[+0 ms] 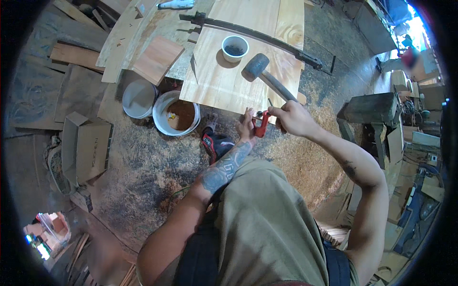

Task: The person is assembling and clamping pieces of wood to create a larger board or structure.

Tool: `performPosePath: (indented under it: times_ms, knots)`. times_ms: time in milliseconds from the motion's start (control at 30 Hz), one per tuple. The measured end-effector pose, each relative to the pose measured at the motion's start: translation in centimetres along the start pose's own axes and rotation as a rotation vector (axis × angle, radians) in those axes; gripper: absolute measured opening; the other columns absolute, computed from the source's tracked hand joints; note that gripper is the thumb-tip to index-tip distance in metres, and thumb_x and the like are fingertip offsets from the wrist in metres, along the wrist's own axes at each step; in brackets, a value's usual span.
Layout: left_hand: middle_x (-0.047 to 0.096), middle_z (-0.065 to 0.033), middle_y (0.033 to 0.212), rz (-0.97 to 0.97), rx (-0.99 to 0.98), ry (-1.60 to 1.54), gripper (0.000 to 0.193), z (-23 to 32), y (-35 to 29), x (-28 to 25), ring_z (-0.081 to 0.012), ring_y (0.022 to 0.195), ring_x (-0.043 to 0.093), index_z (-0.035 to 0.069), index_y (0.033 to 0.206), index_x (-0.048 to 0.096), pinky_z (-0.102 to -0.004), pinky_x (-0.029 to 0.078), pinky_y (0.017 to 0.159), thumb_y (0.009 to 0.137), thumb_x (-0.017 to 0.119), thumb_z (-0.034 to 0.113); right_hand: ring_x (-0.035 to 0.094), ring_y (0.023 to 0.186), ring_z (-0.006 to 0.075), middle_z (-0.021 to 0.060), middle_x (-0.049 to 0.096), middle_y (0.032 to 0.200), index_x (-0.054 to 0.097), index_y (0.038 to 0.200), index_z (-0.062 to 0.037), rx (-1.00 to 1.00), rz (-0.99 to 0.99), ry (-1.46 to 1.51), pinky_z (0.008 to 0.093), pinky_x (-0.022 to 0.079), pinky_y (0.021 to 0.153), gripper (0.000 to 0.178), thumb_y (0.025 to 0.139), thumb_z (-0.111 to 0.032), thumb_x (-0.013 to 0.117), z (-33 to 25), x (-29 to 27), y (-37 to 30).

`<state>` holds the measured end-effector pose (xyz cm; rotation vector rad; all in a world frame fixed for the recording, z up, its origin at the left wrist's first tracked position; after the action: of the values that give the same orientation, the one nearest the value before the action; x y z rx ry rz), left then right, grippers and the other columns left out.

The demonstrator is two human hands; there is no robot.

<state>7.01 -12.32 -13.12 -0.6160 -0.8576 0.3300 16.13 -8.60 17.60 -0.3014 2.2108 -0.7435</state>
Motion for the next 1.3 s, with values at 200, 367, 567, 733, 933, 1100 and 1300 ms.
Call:
performPosePath:
  times_ms: [200,367,567,733,933,1100,1300]
  knots:
    - [0.066,-0.0026,0.094,0.038,-0.067,0.058,0.034,1.5,-1.7,1.6,-0.0128,0.079,0.063,0.002,0.114,0.069,-0.0285,0.051,0.069,0.096,0.072,0.031,0.067,0.058,0.0233,0.0129,0.071,0.074,0.072,0.093,0.0014,0.104,-0.145,0.005,0.0397,0.055,0.061,0.049,0.101,-0.045,0.062,1.5,-1.1,0.5]
    - [0.07,-0.0066,0.109,-0.02,-0.156,0.122,0.044,-0.5,0.9,-0.7,-0.0156,0.099,0.065,-0.004,0.119,0.069,-0.0299,0.052,0.087,0.095,0.076,0.032,0.065,0.108,0.0252,0.0149,0.063,0.128,0.061,0.126,-0.0059,-0.888,0.137,-0.862,0.0402,0.053,0.09,0.05,0.092,-0.041,0.07,-1.1,-4.6,-1.6]
    - [0.066,-0.0035,0.103,-0.052,-0.024,-0.037,0.044,0.3,-1.2,0.8,-0.0142,0.086,0.061,0.004,0.119,0.066,-0.0293,0.049,0.075,0.092,0.078,0.036,0.056,0.126,0.0214,0.0061,0.055,0.146,0.057,0.135,-0.0125,-1.342,0.023,-1.108,0.039,0.047,0.104,0.052,0.091,-0.039,0.068,1.4,-5.0,1.9]
    - [0.072,-0.0077,0.111,-0.072,-0.054,-0.039,0.046,1.5,-2.1,0.8,-0.0168,0.1,0.069,-0.002,0.123,0.066,-0.03,0.054,0.088,0.092,0.08,0.028,0.061,0.109,0.021,0.0057,0.062,0.126,0.061,0.116,-0.0109,-1.535,0.06,-1.121,0.0365,0.05,0.094,0.035,0.09,-0.034,0.066,0.9,-4.8,3.8]
    - [0.073,-0.0065,0.107,0.02,-0.118,-0.053,0.043,2.5,-3.1,1.9,-0.0141,0.094,0.069,-0.001,0.118,0.07,-0.0281,0.054,0.083,0.089,0.082,0.028,0.061,0.081,0.0185,0.0032,0.062,0.092,0.056,0.087,-0.0114,-1.533,0.152,-1.039,0.0332,0.048,0.07,0.021,0.081,-0.028,0.068,1.2,-3.5,3.6]
    - [0.071,-0.0055,0.105,0.019,-0.091,0.047,0.049,2.8,-2.7,1.9,-0.0129,0.092,0.067,-0.001,0.122,0.068,-0.0284,0.053,0.08,0.087,0.083,0.031,0.057,0.075,0.0203,0.0012,0.05,0.079,0.054,0.082,-0.0152,-1.234,0.385,-1.034,0.0364,0.045,0.068,0.025,0.083,-0.035,0.068,2.5,-1.5,2.2]
    - [0.058,-0.0016,0.081,-0.006,0.007,0.046,0.036,2.5,-2.6,2.3,-0.0129,0.066,0.059,0.006,0.097,0.065,-0.0326,0.051,0.054,0.086,0.077,0.038,0.057,0.077,0.0214,0.0011,0.051,0.08,0.056,0.083,-0.015,-0.952,0.561,-0.98,0.0377,0.045,0.073,0.024,0.081,-0.035,0.069,3.5,0.7,0.8]
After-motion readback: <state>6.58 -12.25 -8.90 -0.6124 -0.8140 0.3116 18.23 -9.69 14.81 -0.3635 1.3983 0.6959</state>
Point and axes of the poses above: each hand's wrist, its own y-axis towards the middle knuckle, its own x-axis out of the palm, z = x × y, the point moved 1 cm from there along y, towards the middle knuckle
